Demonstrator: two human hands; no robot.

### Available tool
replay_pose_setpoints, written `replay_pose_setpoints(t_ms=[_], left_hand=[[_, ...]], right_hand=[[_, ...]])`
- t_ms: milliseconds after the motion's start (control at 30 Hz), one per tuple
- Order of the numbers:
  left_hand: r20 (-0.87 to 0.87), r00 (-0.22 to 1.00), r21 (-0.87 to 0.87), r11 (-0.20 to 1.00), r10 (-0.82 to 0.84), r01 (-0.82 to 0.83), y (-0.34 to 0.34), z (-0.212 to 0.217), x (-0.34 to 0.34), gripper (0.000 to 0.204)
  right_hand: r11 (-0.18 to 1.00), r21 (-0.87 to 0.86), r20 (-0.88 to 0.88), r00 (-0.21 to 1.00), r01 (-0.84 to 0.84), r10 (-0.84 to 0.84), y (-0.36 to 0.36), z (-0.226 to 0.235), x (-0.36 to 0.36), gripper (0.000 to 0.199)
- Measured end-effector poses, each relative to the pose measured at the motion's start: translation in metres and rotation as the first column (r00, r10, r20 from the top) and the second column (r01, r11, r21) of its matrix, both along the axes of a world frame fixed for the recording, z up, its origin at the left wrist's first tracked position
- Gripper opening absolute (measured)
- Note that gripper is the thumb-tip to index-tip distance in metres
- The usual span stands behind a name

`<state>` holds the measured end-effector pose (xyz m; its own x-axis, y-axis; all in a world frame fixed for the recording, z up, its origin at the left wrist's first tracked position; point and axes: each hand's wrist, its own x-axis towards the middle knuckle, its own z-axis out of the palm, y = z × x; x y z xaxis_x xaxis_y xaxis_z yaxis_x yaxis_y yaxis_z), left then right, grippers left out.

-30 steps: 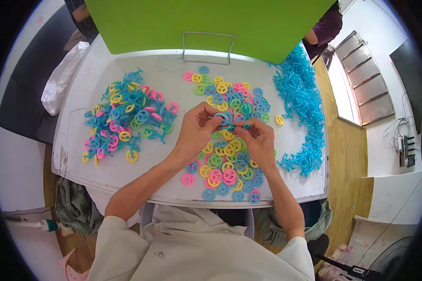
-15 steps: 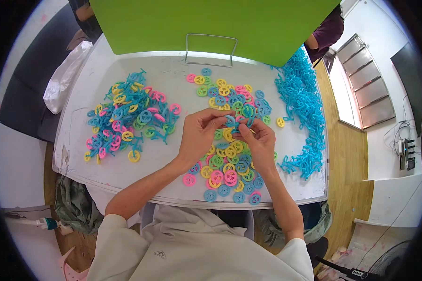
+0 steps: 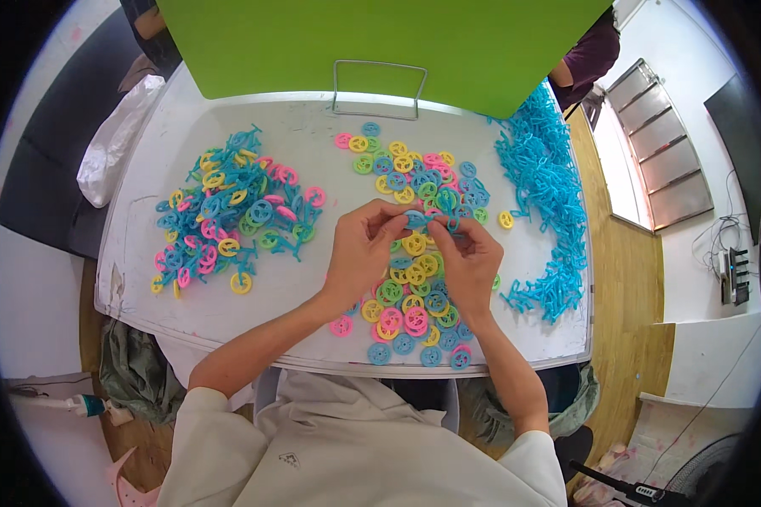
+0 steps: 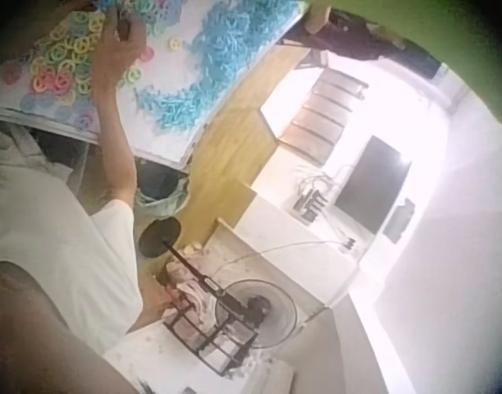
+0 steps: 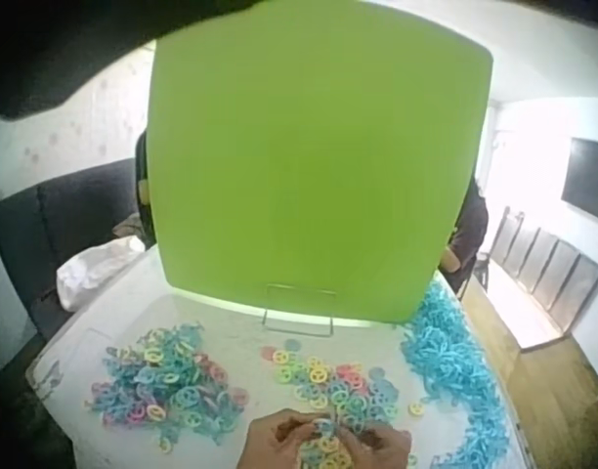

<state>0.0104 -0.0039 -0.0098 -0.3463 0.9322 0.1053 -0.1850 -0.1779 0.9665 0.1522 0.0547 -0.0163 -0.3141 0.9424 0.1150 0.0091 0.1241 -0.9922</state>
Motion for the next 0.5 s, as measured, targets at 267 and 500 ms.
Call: replay_pose_setpoints(t_ms=[267,500], left_hand=[[-0.124,0.992,-0.039,0.999,-0.026,0.022,0.0,-0.002,-0.005,0.011],[-0.428,0.903,-0.118,0.992,-0.018,-0.036,-0.002,0.007,0.0,0.017]], right_hand=[[0.988,-0.053,0.0,0.99,-0.143,0.144,0.007,0.009,0.003,0.014],[0.998,-0.069,-0.235,0.972,-0.013,-0.004,0.023,0.001,0.01,0.018]])
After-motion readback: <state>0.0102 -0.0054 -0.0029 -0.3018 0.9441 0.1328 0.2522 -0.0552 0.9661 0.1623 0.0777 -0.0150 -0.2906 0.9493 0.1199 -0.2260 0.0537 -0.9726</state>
